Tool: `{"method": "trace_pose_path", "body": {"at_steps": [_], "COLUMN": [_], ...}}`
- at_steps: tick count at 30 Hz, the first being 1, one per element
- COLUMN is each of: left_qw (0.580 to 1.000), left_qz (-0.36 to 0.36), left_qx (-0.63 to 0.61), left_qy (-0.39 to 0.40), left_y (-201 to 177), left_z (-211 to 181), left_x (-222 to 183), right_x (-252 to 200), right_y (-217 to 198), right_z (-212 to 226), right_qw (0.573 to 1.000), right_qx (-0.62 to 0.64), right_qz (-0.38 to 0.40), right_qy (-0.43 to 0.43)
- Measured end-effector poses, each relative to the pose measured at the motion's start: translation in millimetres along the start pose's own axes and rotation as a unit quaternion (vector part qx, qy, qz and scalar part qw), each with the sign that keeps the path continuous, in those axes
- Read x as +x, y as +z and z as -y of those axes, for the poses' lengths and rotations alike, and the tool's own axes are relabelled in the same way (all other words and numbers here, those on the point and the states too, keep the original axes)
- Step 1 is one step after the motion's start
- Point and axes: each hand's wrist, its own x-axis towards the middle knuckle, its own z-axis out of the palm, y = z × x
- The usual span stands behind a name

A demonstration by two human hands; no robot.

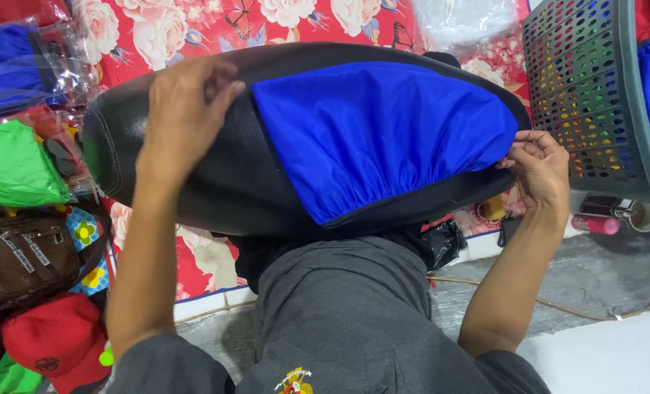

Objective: Folding a blue fabric seat cover and placing it into a clear plastic packaging bag.

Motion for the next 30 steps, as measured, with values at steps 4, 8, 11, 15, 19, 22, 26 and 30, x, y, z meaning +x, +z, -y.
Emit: {"method": "trace_pose_path", "body": {"at_steps": [4, 8, 11, 15, 19, 22, 26, 30], "left_qw": [0.982, 0.794, 0.773, 0.758, 0.752, 0.77, 0.944, 0.981], "left_qz": [0.072, 0.343, 0.297, 0.17, 0.092, -0.023, -0.136, -0.172], "left_qx": [-0.058, -0.254, -0.346, -0.408, -0.464, -0.45, -0.223, 0.049], "left_qy": [-0.167, -0.433, -0.442, -0.481, -0.459, -0.452, -0.199, -0.076], "left_y": [-14, 13, 48, 66, 69, 40, 5, 5], "left_z": [-78, -120, -127, -130, -94, -73, -34, -1], "left_x": [-43, -79, -102, -110, -104, -82, -47, -28], "right_x": [-2, 0, -1, -5, -19, -32, -60, -111], "right_y": [4, 1, 0, 4, 13, 27, 71, 123], "right_z": [2, -5, -7, -5, -1, -9, -7, 12], "right_qw": [1.0, 1.0, 1.0, 0.999, 0.999, 0.995, 0.988, 0.978], "right_qx": [0.009, 0.014, 0.012, 0.027, 0.02, 0.085, 0.11, 0.106], "right_qz": [-0.003, -0.008, -0.013, -0.024, -0.034, 0.046, 0.11, 0.172], "right_qy": [0.0, -0.007, -0.011, -0.011, 0.001, -0.012, 0.004, 0.056]}}
